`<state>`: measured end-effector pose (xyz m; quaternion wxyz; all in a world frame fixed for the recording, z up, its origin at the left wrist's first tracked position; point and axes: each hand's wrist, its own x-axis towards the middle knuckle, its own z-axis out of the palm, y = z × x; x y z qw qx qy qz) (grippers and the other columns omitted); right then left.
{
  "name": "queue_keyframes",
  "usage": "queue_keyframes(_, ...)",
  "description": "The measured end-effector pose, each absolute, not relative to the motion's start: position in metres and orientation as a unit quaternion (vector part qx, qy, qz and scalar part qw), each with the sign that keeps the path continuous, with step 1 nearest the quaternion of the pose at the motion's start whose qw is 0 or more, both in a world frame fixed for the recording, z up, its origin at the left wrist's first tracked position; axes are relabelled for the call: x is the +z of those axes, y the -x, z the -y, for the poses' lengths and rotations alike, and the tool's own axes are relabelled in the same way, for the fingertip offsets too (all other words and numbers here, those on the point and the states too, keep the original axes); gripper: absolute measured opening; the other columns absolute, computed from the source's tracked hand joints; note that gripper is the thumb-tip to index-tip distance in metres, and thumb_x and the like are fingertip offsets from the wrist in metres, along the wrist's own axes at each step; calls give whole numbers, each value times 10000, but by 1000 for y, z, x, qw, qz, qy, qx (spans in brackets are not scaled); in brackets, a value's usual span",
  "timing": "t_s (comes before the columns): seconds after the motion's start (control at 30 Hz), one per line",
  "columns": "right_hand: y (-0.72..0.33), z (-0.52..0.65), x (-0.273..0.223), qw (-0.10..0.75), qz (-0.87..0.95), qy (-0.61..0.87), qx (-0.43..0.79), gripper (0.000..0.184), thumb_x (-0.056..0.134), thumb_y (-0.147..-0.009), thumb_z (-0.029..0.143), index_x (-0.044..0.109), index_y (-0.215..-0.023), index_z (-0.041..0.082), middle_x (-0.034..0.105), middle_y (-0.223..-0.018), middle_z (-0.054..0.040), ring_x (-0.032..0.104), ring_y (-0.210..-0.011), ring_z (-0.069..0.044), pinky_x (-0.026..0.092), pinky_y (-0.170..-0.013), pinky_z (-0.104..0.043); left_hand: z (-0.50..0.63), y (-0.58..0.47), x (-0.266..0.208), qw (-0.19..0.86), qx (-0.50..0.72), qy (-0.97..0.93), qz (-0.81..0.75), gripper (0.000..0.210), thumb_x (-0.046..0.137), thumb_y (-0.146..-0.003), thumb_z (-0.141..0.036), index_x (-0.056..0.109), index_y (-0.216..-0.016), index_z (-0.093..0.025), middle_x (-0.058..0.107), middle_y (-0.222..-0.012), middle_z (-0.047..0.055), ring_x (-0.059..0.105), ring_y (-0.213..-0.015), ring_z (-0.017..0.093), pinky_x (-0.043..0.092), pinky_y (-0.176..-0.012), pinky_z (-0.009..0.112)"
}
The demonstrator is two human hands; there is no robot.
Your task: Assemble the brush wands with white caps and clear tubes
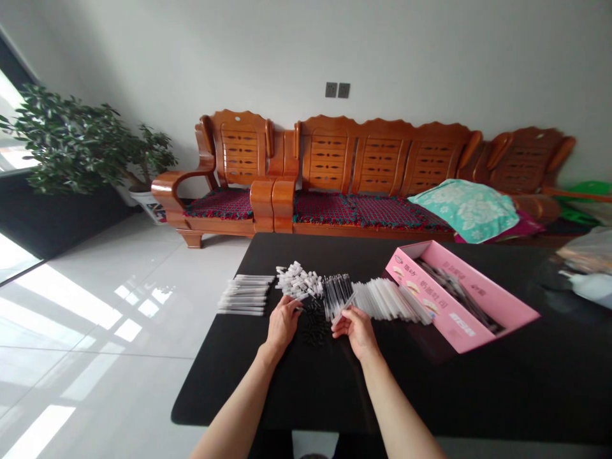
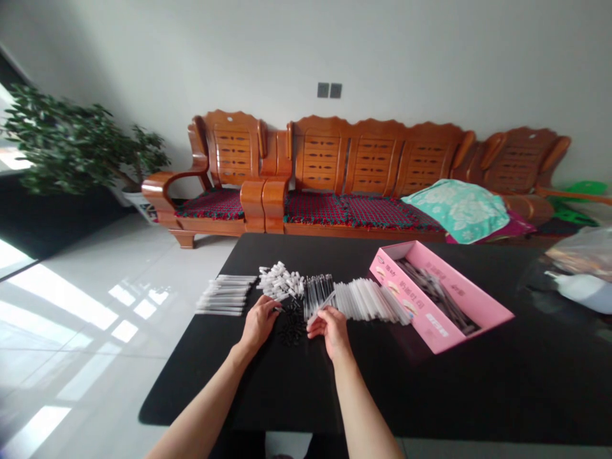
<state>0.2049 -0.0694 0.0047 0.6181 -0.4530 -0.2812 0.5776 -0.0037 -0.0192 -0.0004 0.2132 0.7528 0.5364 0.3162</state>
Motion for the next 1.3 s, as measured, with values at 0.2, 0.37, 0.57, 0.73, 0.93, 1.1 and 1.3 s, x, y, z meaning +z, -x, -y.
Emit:
queue_keyframes(0.2,-205,70,4,617,283,451,579,197,695,-680,330,615,-711,153,710,-579,-56,649,-439,-185,539,-380,-267,20,8,4,202,289,-766,-537,146,581,-856,-142,691,-908,-223,619,-963,27,596,-857,159,431,-789,252)
queue_keyframes(0.37,-205,69,3,614,286,451,581,205,698,-683,338,611,-715,155,709,-581,-54,652,-442,-185,539,-384,-266,19,9,6,201,282,-783,-517,97,581,-869,-171,664,-879,-220,628,-909,15,593,-882,163,419,-802,246)
queue_keyframes(0.57,-206,71,2,614,286,450,582,193,692,-694,328,613,-722,154,710,-584,-51,653,-448,-185,541,-386,-267,19,10,9,216,330,-766,-507,99,551,-892,-236,646,-873,-216,655,-906,28,605,-903,177,437,-820,261)
queue_keyframes(0.73,-205,70,2,615,286,454,578,201,698,-694,331,611,-725,153,709,-583,-51,649,-447,-181,543,-388,-268,22,8,17,286,373,-731,-495,146,532,-901,-292,647,-865,-209,680,-832,12,623,-777,157,453,-748,247)
queue_keyframes(0.93,-203,70,4,611,287,462,575,220,706,-682,344,616,-727,148,708,-580,-52,641,-439,-172,541,-385,-260,26,-1,12,408,394,-657,-497,215,542,-881,-372,651,-919,-189,584,-614,-26,583,-553,142,429,-496,211)
queue_keyframes(1.1,-203,71,4,612,285,462,575,218,712,-677,341,617,-723,150,708,-580,-52,648,-448,-178,547,-392,-267,23,4,4,344,395,-680,-512,166,577,-860,-309,686,-884,-187,641,-704,8,604,-635,150,460,-584,233)
queue_keyframes(1.3,-204,71,3,619,282,459,571,221,706,-685,340,620,-720,140,708,-576,-58,652,-452,-187,552,-395,-281,16,12,-3,211,391,-712,-543,86,593,-841,-181,678,-852,-171,656,-831,41,605,-735,156,450,-716,263)
